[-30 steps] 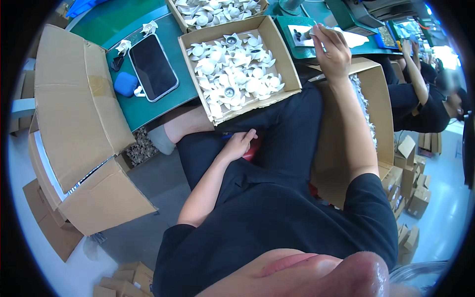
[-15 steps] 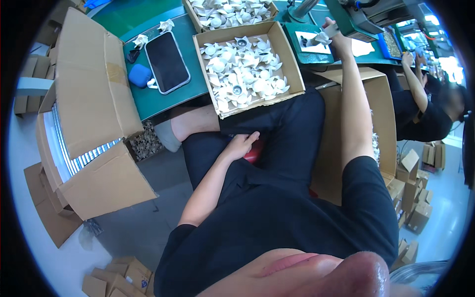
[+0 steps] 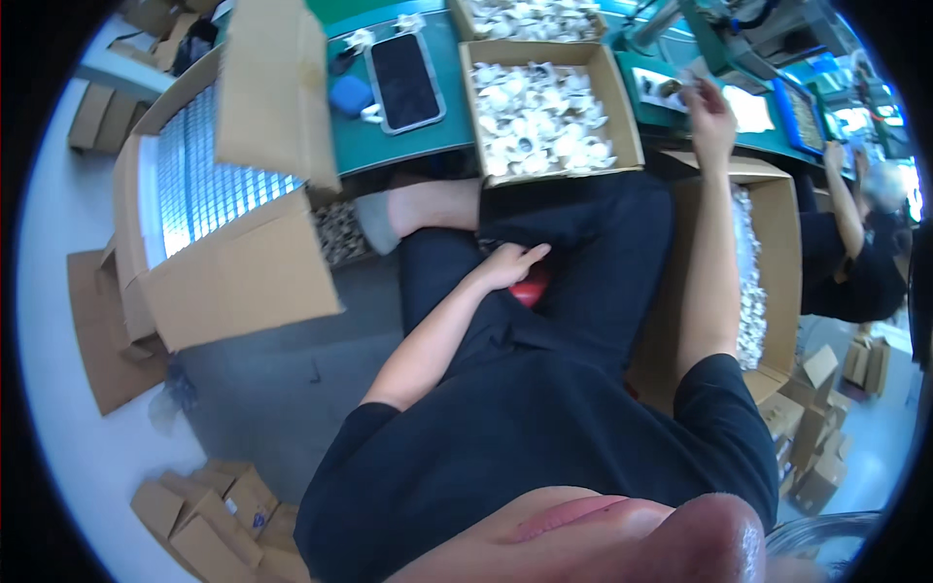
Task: Manually sort and package small white components from a bulk box into smaller trays.
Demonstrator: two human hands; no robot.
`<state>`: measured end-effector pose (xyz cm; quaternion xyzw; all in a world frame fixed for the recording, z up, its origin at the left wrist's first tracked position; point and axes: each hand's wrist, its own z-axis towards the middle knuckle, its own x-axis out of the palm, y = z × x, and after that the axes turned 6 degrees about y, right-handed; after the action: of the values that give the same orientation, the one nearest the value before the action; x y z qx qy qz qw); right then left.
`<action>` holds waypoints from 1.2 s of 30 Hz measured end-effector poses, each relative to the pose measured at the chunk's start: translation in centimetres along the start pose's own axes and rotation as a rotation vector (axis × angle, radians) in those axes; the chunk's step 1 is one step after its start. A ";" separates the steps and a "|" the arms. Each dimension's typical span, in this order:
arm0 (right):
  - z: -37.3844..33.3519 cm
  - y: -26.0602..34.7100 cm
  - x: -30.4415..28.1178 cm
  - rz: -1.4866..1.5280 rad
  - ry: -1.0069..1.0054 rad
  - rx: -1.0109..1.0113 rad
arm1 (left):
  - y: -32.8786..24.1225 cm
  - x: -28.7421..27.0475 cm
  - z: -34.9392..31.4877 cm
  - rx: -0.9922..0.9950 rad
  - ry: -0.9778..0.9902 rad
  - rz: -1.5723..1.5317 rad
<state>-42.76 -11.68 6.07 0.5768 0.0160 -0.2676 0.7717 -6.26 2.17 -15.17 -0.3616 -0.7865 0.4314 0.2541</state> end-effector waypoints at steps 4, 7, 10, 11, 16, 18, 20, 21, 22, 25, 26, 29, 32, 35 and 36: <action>-3.6 3.3 3.5 -0.240 -0.252 -0.178 | -1.6 0.1 -1.2 0.077 -0.068 0.021; -5.7 8.4 6.7 -0.472 -0.057 -0.613 | -3.1 0.1 -2.4 -0.003 0.066 -0.186; -7.0 13.0 7.9 -0.384 -0.042 -0.693 | -6.6 -0.6 -6.0 0.188 0.273 -0.338; -7.4 13.8 8.2 -0.333 -0.037 -0.742 | -7.8 -0.9 -7.0 0.291 0.366 -0.411; -15.3 15.8 10.3 -0.296 0.594 -0.675 | -12.3 -0.1 -10.2 0.604 -0.180 -0.368; -17.5 14.9 11.1 -0.228 0.706 -0.634 | -14.4 0.5 -10.5 0.700 -0.371 -0.274; -18.2 14.1 11.0 -0.213 0.701 -0.588 | -15.3 0.9 -10.6 0.742 -0.448 -0.222; -18.5 13.8 10.9 -0.195 0.699 -0.549 | -15.6 1.0 -10.6 0.707 -0.436 -0.202; -18.7 13.6 10.8 -0.177 0.696 -0.510 | -15.8 1.0 -10.7 0.672 -0.423 -0.182; -18.9 13.2 10.5 -0.073 0.691 -0.432 | -15.6 1.5 -10.2 0.661 -0.393 -0.209; -18.7 13.2 10.4 -0.018 0.693 -0.398 | -15.3 1.7 -10.0 0.684 -0.388 -0.260; -16.8 13.8 9.0 0.003 0.546 -0.360 | -14.3 1.4 -10.0 0.689 -0.386 -0.310; -12.5 12.6 6.3 0.025 0.275 -0.240 | -13.2 0.7 -10.3 0.659 -0.367 -0.302; -5.6 7.5 2.3 -0.093 -0.016 -0.175 | -10.3 0.2 -9.4 0.570 -0.369 -0.264; -3.5 6.7 1.6 -0.155 -0.066 -0.169 | -9.1 0.1 -9.3 0.577 -0.359 -0.261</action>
<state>-37.47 -7.86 10.25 0.4976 0.0579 -0.3430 0.7946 -2.83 3.49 -2.67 -0.0901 -0.7042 0.6559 0.2565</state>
